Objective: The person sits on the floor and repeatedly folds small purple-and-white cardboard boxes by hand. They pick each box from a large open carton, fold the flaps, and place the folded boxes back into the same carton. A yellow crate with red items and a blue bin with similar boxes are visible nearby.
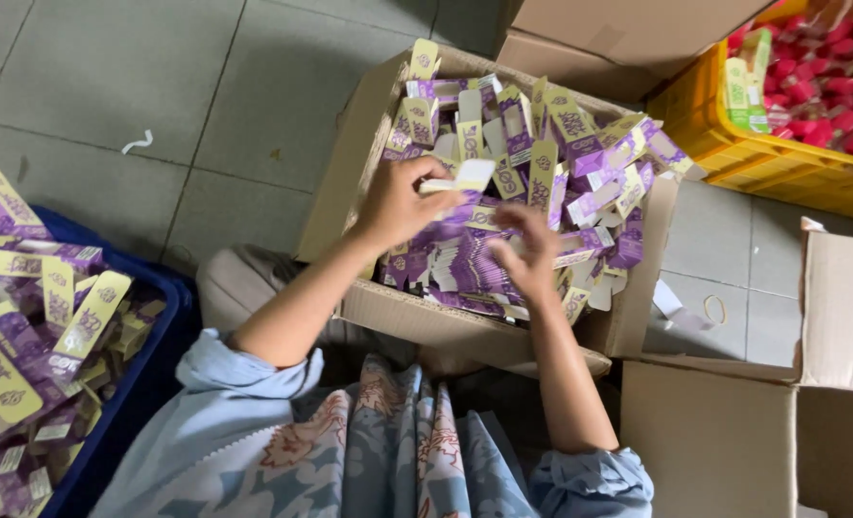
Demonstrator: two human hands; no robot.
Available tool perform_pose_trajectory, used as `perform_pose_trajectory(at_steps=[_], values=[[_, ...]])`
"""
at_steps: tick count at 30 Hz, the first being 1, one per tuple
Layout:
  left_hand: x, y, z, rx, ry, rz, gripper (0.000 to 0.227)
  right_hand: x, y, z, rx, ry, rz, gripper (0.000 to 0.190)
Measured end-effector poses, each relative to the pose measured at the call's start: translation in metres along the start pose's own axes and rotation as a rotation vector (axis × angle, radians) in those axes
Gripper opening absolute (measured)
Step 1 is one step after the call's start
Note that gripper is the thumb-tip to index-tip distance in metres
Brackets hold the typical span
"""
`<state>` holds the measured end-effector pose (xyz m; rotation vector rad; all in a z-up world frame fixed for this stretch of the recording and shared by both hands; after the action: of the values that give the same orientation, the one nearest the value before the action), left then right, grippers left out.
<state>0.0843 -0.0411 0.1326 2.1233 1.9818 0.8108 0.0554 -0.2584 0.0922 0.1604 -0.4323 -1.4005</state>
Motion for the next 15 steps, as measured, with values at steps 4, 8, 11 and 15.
perform_pose_trajectory(at_steps=[4,8,11,15], values=[[-0.049,0.023,0.006,-0.018,-0.243,-0.229,0.025,0.002,0.001,-0.029,-0.198,0.167,-0.055,0.010],[-0.119,0.034,0.007,0.069,-0.751,0.137,0.045,0.022,-0.006,-0.062,-0.398,0.448,-0.125,0.012],[-0.150,0.030,0.024,0.204,-0.801,0.262,0.049,0.012,0.005,-0.013,-0.501,0.341,-0.090,0.034],[-0.143,0.037,0.013,0.064,-0.777,0.141,0.040,-0.002,0.012,0.014,-0.267,0.016,0.023,0.076]])
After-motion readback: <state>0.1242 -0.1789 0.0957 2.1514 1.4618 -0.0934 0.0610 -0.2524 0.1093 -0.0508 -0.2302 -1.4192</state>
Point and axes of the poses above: each hand's wrist, its own y-axis towards the middle knuckle, its own x-axis out of the back of the hand, z = x × y, the point moved 8 cm from there along y, towards the middle knuckle, and after that the axes turned 8 degrees about -x, right-handed, at the moved point
